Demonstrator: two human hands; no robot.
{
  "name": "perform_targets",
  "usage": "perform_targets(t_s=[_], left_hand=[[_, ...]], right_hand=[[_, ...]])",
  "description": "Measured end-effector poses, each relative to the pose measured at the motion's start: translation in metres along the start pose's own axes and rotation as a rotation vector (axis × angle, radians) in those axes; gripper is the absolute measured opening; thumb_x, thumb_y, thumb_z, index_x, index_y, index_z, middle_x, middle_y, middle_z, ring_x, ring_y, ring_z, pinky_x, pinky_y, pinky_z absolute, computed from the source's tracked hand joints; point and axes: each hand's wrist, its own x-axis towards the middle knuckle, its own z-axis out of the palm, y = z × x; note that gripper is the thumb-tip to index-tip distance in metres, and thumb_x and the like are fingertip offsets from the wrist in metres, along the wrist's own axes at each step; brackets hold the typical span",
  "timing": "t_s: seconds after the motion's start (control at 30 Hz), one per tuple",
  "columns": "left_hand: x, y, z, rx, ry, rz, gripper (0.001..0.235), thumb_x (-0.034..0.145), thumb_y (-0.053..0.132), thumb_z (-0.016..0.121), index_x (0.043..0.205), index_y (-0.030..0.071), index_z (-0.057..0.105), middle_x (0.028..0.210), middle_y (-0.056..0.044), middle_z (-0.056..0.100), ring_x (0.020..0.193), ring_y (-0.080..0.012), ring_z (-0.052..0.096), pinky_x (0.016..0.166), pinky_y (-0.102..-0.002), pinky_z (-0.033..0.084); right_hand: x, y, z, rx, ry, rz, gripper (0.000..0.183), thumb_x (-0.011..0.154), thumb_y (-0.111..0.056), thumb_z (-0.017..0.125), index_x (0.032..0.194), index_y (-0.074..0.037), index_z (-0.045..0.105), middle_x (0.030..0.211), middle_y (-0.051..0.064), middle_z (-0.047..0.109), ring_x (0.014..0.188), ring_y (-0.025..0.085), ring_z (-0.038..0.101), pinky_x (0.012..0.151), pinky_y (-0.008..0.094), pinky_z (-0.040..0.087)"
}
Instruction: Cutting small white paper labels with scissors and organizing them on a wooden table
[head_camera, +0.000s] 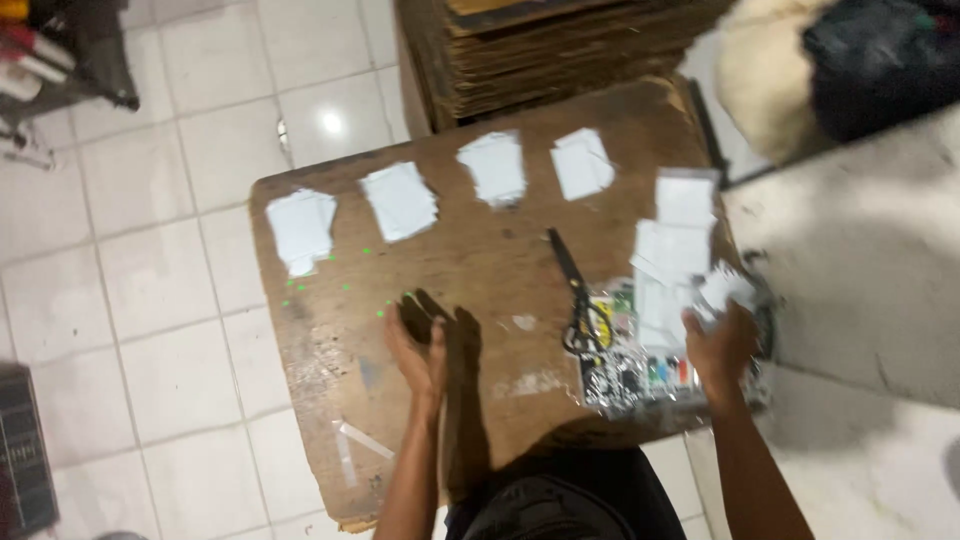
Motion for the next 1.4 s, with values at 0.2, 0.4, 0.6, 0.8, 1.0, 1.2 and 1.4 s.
perform_targets(t_s=[0.2, 0.4, 0.6, 0.8, 1.0, 1.2, 1.4], left_hand=[[-0.109, 0.059, -0.008, -0.098, -0.302, -0.177, 0.082, 0.083, 0.027, 0.08, 0.153, 0.01, 0.04, 0.15, -0.022, 0.042, 0.142, -0.0436, 0.039, 0.118, -0.053, 0.033], [-0.143, 0.037, -0.024, -0.24, -0.205, -0.181, 0.074, 0.086, 0.032, 0.069, 0.148, 0.001, 0.043, 0.146, -0.021, 0.05, 0.139, -0.0316, 0.048, 0.113, -0.047, 0.04], [-0.15, 0.066, -0.039, -0.246, -0.323, -0.293, 0.059, 0.088, 0.023, 0.077, 0.141, 0.006, 0.056, 0.132, -0.026, 0.06, 0.131, -0.0486, 0.052, 0.109, -0.06, 0.043], [-0.153, 0.124, -0.015, -0.543, -0.555, -0.274, 0.063, 0.08, 0.02, 0.086, 0.137, 0.006, 0.063, 0.132, -0.023, 0.064, 0.125, -0.0427, 0.06, 0.107, -0.054, 0.048], [-0.091, 0.212, -0.058, -0.84, -0.623, 0.125, 0.092, 0.081, 0.012, 0.082, 0.158, 0.006, 0.032, 0.15, -0.025, 0.046, 0.139, -0.0422, 0.043, 0.116, -0.058, 0.035], [-0.083, 0.208, -0.079, -0.821, -0.646, 0.127, 0.064, 0.074, -0.002, 0.086, 0.133, 0.015, 0.069, 0.111, -0.006, 0.065, 0.09, -0.0127, 0.059, 0.082, -0.026, 0.055], [-0.092, 0.128, -0.025, -0.993, -0.282, -0.297, 0.054, 0.07, -0.007, 0.087, 0.121, 0.005, 0.075, 0.075, 0.006, 0.049, 0.066, -0.0004, 0.047, 0.06, -0.015, 0.049]], right_hand=[[0.034, 0.007, -0.003, 0.08, 0.171, 0.12, 0.065, 0.077, -0.034, 0.081, 0.125, 0.005, 0.061, 0.123, 0.029, 0.059, 0.11, 0.053, 0.056, 0.086, 0.065, 0.046], [0.068, 0.02, -0.023, 0.209, -0.126, 0.371, 0.08, 0.063, -0.014, 0.093, 0.136, -0.004, 0.06, 0.113, 0.016, 0.071, 0.109, 0.036, 0.061, 0.091, 0.054, 0.042], [0.059, -0.002, -0.091, 0.906, -0.06, 0.306, 0.039, 0.073, -0.005, 0.084, 0.111, -0.002, 0.072, 0.094, 0.015, 0.07, 0.089, 0.024, 0.066, 0.079, 0.04, 0.05], [0.049, -0.094, -0.192, 1.618, -0.364, 0.417, 0.039, 0.069, 0.005, 0.084, 0.106, 0.001, 0.072, 0.095, 0.012, 0.074, 0.092, 0.025, 0.076, 0.077, 0.043, 0.064], [0.051, -0.148, -0.178, 1.616, -0.601, 0.008, 0.052, 0.062, 0.01, 0.085, 0.112, 0.001, 0.071, 0.099, 0.011, 0.074, 0.096, 0.019, 0.073, 0.086, 0.036, 0.06], [0.05, -0.242, -0.196, 1.52, -0.778, -0.306, 0.045, 0.068, 0.004, 0.088, 0.111, 0.002, 0.071, 0.097, 0.015, 0.075, 0.086, 0.02, 0.072, 0.078, 0.038, 0.062], [0.036, -0.283, -0.151, 1.354, -0.624, -0.304, 0.041, 0.099, -0.018, 0.073, 0.134, 0.0, 0.06, 0.104, 0.02, 0.072, 0.088, 0.027, 0.073, 0.075, 0.037, 0.062]])
